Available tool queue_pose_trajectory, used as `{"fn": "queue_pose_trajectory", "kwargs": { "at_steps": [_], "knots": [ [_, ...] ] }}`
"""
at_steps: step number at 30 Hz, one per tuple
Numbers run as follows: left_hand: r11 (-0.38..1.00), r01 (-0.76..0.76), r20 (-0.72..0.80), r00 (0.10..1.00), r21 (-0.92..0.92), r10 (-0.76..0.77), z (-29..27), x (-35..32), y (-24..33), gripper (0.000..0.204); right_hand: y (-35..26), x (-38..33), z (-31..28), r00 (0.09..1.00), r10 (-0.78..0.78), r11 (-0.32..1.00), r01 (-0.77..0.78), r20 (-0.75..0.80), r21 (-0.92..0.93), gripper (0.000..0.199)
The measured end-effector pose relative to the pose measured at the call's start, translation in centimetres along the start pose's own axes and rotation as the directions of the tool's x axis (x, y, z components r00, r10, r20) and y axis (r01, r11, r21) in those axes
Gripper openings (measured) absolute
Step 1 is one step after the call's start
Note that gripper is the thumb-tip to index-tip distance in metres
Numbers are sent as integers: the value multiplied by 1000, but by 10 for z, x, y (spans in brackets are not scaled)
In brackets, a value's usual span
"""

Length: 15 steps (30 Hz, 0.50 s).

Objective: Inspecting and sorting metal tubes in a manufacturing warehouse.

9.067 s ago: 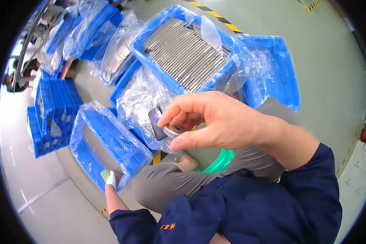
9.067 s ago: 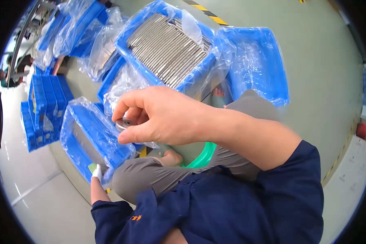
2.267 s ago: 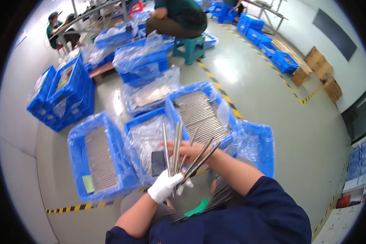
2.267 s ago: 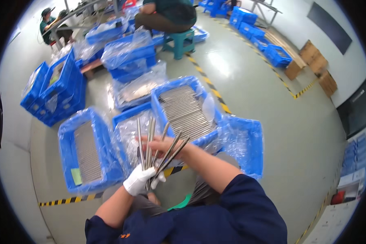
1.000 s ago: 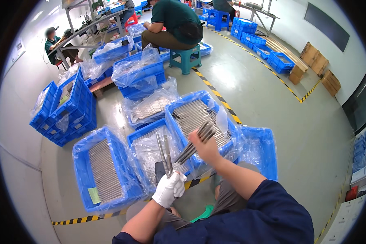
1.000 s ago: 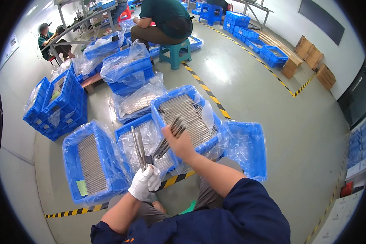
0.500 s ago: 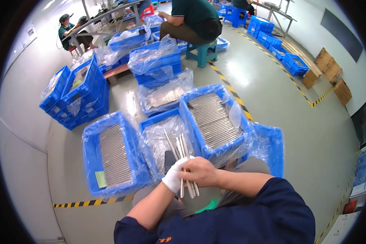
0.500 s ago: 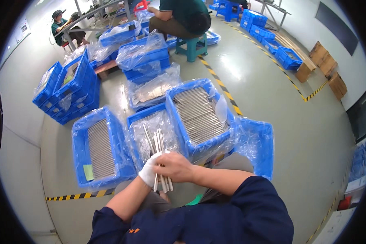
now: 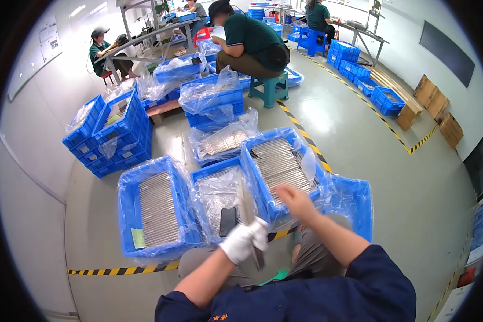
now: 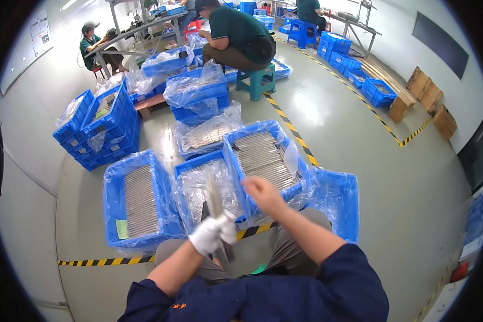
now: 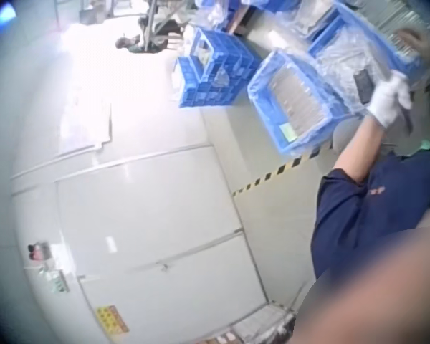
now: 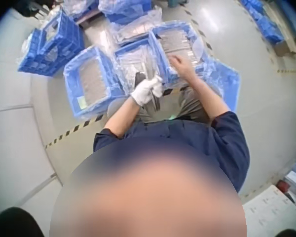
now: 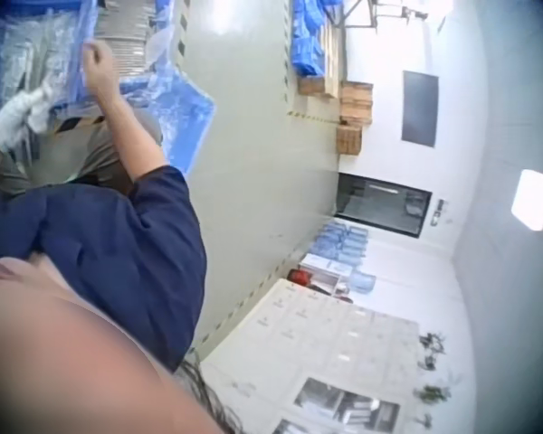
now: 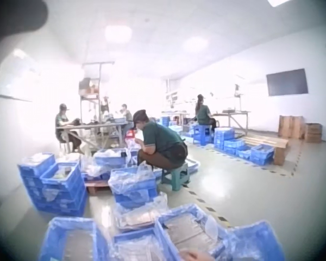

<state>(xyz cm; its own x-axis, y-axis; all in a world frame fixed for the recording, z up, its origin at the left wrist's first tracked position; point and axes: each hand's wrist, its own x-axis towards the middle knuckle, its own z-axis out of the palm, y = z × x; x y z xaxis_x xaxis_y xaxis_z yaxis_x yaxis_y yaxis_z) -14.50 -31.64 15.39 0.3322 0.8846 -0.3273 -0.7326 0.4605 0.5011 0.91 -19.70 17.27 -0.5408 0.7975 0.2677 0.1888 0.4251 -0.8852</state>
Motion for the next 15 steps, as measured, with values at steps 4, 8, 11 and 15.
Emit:
{"fn": "queue_pose_trajectory", "kwargs": {
  "at_steps": [4, 8, 11, 15],
  "knots": [
    [965, 215, 167, 957, 147, -239, 40, 0, -57, 21, 2, 57, -14, 782, 275, 698, -563, 560, 444, 42],
    [963, 238, 218, 940, 126, -261, 44, -6, -80, 22, -11, 43, -14, 481, 165, 802, -573, 861, 167, 42],
    [953, 272, 249, 921, 134, -298, 39, -10, -82, 21, -16, 30, -9, 376, 197, 798, -598, 906, 75, 40],
    [958, 287, 239, 928, 29, -285, 31, -14, -90, 25, -19, 8, 10, 329, 176, 877, -480, 928, 4, 39]
  ]
}}
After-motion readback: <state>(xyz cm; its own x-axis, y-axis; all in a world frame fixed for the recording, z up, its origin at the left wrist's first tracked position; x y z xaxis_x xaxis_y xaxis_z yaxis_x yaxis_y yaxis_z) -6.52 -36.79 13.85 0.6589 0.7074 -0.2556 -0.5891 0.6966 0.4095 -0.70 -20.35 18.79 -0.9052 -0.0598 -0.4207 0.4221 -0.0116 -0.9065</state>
